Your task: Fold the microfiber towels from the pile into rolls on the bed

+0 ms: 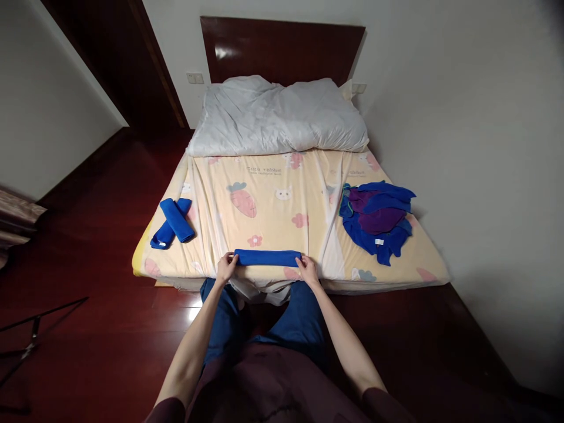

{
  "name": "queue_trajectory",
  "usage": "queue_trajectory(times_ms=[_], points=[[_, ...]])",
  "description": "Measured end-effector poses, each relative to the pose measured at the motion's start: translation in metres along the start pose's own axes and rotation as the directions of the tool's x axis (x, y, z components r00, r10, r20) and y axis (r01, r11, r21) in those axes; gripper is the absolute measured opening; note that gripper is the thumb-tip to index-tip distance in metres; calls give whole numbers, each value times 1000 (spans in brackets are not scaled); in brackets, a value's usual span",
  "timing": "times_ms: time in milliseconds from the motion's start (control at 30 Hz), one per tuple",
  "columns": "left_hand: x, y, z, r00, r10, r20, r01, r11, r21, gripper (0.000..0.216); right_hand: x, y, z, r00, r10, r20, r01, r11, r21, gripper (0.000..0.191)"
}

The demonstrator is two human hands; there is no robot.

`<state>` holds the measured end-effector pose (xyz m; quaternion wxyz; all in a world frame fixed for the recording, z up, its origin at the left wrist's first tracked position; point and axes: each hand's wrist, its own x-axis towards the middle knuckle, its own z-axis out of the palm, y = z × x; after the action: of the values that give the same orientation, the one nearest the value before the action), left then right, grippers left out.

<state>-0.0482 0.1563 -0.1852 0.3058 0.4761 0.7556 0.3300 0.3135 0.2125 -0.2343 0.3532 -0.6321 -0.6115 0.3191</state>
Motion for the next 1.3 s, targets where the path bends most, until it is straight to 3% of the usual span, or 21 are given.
queue_trajectory(times_ms=[433,933,1000,1100,1200,1300], points=[[-1,-11,5,996,-64,-53,70,991,110,34,4,-15,1,998,58,-29,-61,992,-114,42],[-19,-6,4,999,6,-53,5,980,197,32,0,-17,0,998,63,-8,-64,983,-170,39],[-25,-2,3,993,58,-102,-32,968,248,34,-4,-25,-2,1000,13,-19,-17,972,-234,38],[-38,10,4,953,239,-186,-160,918,362,40,-11,-43,-5,980,-185,-76,146,921,-362,43],[-49,25,12,885,463,-46,-400,807,435,49,-19,-65,-2,934,-358,8,326,842,-431,49],[-53,32,29,826,547,136,-546,716,435,57,-24,-81,8,872,-445,203,488,757,-435,52]])
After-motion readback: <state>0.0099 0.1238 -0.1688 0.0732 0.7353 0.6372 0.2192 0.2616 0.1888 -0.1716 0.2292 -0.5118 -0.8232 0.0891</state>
